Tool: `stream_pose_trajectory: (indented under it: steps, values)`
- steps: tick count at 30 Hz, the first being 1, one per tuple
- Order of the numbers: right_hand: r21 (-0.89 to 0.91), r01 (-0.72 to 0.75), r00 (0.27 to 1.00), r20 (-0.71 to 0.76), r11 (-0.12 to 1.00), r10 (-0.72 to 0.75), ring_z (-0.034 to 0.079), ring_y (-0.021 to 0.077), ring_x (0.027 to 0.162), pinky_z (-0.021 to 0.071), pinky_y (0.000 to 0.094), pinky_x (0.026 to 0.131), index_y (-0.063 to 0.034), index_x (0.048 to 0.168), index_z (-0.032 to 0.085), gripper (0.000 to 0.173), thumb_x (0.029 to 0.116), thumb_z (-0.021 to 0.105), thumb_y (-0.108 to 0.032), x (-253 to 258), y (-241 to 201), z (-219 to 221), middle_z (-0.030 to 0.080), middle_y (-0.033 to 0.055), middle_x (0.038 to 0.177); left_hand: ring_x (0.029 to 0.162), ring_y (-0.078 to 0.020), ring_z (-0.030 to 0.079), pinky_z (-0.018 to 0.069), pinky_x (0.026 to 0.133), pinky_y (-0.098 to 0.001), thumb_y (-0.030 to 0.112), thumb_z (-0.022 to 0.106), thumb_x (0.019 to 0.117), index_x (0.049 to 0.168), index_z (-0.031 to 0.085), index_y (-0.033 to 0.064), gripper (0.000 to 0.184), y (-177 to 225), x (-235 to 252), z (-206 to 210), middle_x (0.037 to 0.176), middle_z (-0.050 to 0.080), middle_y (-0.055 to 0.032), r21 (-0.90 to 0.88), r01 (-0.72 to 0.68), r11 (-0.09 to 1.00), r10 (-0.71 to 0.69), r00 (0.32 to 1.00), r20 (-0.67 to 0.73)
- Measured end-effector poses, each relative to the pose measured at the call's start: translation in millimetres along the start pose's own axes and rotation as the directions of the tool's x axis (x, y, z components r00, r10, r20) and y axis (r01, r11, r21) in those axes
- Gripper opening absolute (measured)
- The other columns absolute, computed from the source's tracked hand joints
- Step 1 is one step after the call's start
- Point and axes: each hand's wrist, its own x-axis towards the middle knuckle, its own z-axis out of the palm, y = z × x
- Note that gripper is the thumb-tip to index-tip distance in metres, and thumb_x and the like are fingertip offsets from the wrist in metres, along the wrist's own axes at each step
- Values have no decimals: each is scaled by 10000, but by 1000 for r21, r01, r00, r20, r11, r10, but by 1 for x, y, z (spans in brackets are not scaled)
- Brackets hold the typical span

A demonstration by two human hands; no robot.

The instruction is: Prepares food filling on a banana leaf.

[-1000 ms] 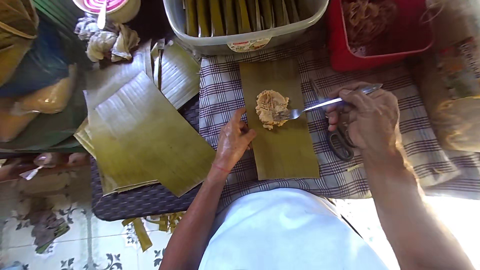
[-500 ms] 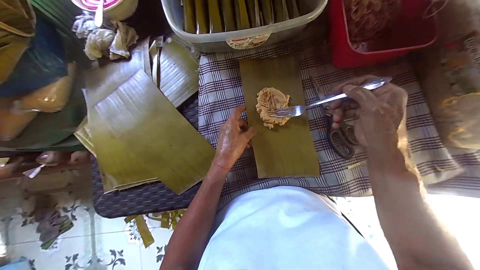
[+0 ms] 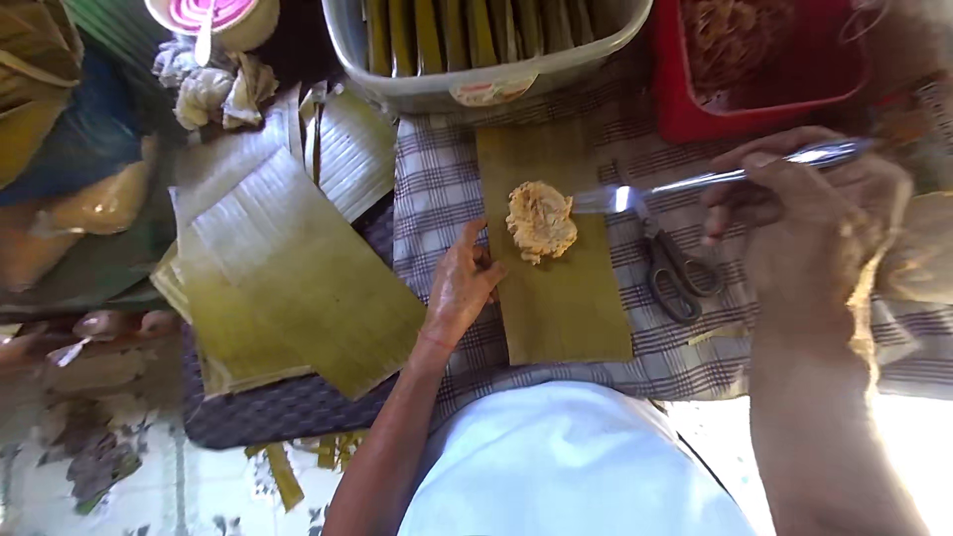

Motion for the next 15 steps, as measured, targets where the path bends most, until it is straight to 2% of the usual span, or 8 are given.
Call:
stream_pose_trajectory:
  steps: [3,5,7,8,10,11,13,15]
  values:
    - [55,273,932,-263,960,-250,686,110,588,589,247,478,-119,1075,592,205,1042,398,-62,24,-11,-25,733,-25,858,677,-178,711,612,566,-339,132,711,946,1531,426,211,655,-9,7,2,930,727,-64,26,15,1000,-15,1000,19]
    - [-73,349,859,-374,934,-350,686,87,598,604,246,499,-96,1144,558,173,1069,403,-76,41,-8,-39,715,-49,857,695,-181,720,619,568,-347,152,711,937,1543,412,220,679,-17,12,2,941,738,-46,53,2,999,-4,1000,31]
    - [-253,213,860,-410,944,-304,653,55,613,601,247,550,-39,1212,550,191,1083,447,-135,56,-2,-42,660,-40,863,681,-189,718,618,554,-352,141,725,924,1548,412,224,703,-23,13,3,913,735,-49,44,-13,999,12,999,32]
    - [-351,110,872,-415,930,-260,641,72,623,597,272,586,15,1224,556,241,1083,456,-153,65,1,-39,639,11,868,669,-189,714,613,544,-351,133,729,918,1550,412,222,713,-25,14,3,897,733,-51,32,-22,999,21,999,30]
    - [-521,-14,895,-387,853,-221,676,163,667,607,365,650,59,1233,595,312,1089,466,-187,82,12,-35,679,129,906,663,-187,713,609,541,-344,120,733,912,1549,410,209,720,-26,14,3,886,735,-53,19,-30,999,30,999,27]
    - [-579,-22,900,-367,815,-236,701,188,694,614,392,668,44,1217,622,315,1083,470,-196,90,22,-35,703,145,916,657,-185,710,605,535,-339,114,730,911,1550,411,206,720,-27,13,3,880,733,-52,16,-35,999,35,999,25]
    - [-593,-12,904,-351,805,-246,722,212,741,612,410,711,24,1210,652,306,1077,476,-188,101,35,-33,721,161,942,645,-182,706,599,526,-333,104,730,909,1545,420,203,715,-27,13,4,872,731,-53,6,-41,999,41,999,15]
    - [-477,35,894,-378,878,-241,713,152,720,618,343,691,29,1190,644,274,1073,480,-157,106,40,-31,711,115,925,642,-184,703,596,522,-332,96,729,908,1543,422,202,713,-27,12,4,874,729,-56,-5,-46,999,46,999,10]
